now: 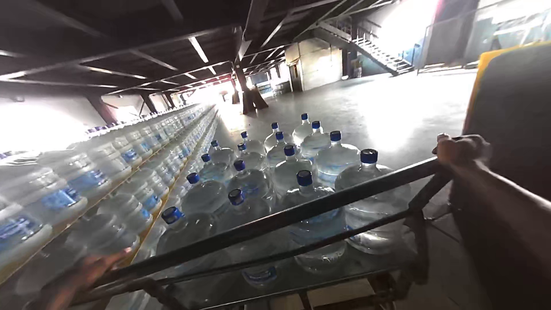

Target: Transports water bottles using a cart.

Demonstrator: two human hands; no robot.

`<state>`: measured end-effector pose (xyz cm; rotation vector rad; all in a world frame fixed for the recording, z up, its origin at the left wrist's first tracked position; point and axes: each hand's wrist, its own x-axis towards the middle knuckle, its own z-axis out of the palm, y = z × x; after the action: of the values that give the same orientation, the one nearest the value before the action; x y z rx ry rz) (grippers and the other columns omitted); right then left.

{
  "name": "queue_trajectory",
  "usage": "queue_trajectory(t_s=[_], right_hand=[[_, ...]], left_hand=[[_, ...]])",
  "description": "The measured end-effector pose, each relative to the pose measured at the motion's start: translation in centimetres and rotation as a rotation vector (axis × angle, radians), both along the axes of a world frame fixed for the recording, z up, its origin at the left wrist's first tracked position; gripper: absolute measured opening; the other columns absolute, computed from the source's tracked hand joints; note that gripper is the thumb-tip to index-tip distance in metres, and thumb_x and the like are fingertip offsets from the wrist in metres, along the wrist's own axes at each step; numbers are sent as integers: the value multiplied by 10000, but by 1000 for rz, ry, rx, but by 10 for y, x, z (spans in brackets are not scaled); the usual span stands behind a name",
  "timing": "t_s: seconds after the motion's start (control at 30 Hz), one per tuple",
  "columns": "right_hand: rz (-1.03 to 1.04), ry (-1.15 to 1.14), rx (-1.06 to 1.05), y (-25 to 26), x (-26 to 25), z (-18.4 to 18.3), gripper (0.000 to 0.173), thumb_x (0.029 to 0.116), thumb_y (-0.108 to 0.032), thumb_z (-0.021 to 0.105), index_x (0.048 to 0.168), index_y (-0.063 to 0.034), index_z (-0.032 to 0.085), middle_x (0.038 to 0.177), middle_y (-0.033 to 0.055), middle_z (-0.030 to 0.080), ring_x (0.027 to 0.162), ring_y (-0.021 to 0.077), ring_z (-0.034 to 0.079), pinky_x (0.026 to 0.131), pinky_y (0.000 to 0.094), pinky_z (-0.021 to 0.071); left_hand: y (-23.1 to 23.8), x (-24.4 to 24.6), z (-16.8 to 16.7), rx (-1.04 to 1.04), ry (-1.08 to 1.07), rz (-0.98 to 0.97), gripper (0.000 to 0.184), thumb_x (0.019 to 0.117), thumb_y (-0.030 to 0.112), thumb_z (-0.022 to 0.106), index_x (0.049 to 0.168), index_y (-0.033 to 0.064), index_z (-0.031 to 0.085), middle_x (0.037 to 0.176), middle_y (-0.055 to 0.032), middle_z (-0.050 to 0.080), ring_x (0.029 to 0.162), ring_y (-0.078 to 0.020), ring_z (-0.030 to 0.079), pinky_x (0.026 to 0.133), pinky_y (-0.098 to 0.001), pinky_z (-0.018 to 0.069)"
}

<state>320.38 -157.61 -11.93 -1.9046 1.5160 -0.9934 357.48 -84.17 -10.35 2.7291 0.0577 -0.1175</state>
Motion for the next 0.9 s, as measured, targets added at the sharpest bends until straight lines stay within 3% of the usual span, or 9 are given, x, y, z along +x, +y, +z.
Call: queue_trajectory(t_s=[0.03, 0.23, 0.33, 0.4, 0.5, 0.6, 0.73, 0.83, 0.9], right_hand=[[-12, 5, 13, -21, 32, 1, 663, 1057, -516, 391, 1064, 73, 696, 1230, 389, 616, 1212, 575, 559, 932, 785, 407], [-39, 29, -2, -135, 217, -1, 677, 1051, -522, 411, 1034, 99, 680, 1222, 411, 602, 1199, 585, 560, 912, 784, 409], [-3, 105, -18, -189, 310, -11, 697, 1086, -511, 341, 1167, 109, 649, 1355, 394, 544, 1310, 570, 490, 1006, 772, 372], [5, 163, -62, -240, 377, -12, 672, 1089, -495, 346, 1171, 97, 654, 1363, 387, 542, 1310, 569, 492, 1010, 770, 382], [-5, 31, -21, -285, 471, 0, 605, 1077, -477, 426, 1176, 60, 685, 1341, 366, 571, 1300, 536, 516, 1029, 730, 397], [-7, -29, 7, -330, 564, 10, 616, 1082, -485, 419, 1172, 67, 677, 1343, 369, 569, 1307, 531, 513, 1033, 723, 391], [-7, -33, 2, -416, 689, 7, 628, 1076, -504, 431, 1154, 66, 683, 1337, 376, 568, 1303, 551, 504, 1012, 746, 387], [9, -77, 17, -485, 777, -7, 623, 1074, -506, 433, 1217, 52, 672, 1379, 365, 547, 1335, 540, 481, 1055, 733, 365], [34, -58, -4, -532, 838, -8, 633, 1073, -518, 418, 1179, 43, 691, 1335, 359, 578, 1296, 538, 513, 1026, 738, 382]], left_hand=[[-15, 35, -3, -5, -12, -3, 521, 1027, 448, 602, 1074, -68, 658, 961, -190, 639, 844, -248, 576, 830, -500, 486], [-138, 225, 3, 54, 78, 6, 509, 1022, 394, 628, 1208, -79, 650, 1196, -258, 669, 1118, -336, 644, 1000, -538, 483], [-187, 329, 1, 171, 232, -45, 466, 1065, 399, 537, 1222, -20, 670, 1132, -212, 687, 996, -285, 662, 915, -495, 525], [-217, 401, -5, 239, 303, -132, 414, 1084, 375, 475, 1207, 34, 674, 1059, -156, 685, 907, -231, 654, 824, -438, 542], [-273, 502, -7, 286, 276, -114, 534, 1025, 457, 578, 1228, -23, 691, 1259, -267, 670, 1190, -393, 640, 1029, -610, 469], [-336, 585, -1, 273, 265, -62, 707, 982, 581, 600, 1278, -59, 658, 1344, -303, 618, 1303, -440, 568, 1100, -649, 402], [-418, 697, 3, 232, 213, -4, 766, 951, 631, 615, 1276, -62, 655, 1340, -308, 617, 1306, -438, 566, 1099, -639, 406], [-480, 787, 4, 175, 183, -26, 654, 992, 531, 621, 1266, -63, 656, 1311, -288, 637, 1272, -403, 595, 1097, -593, 426], [-522, 833, 3, 56, 75, -11, 562, 1030, 445, 605, 1175, -93, 677, 1188, -290, 677, 1141, -397, 645, 1034, -579, 459]])
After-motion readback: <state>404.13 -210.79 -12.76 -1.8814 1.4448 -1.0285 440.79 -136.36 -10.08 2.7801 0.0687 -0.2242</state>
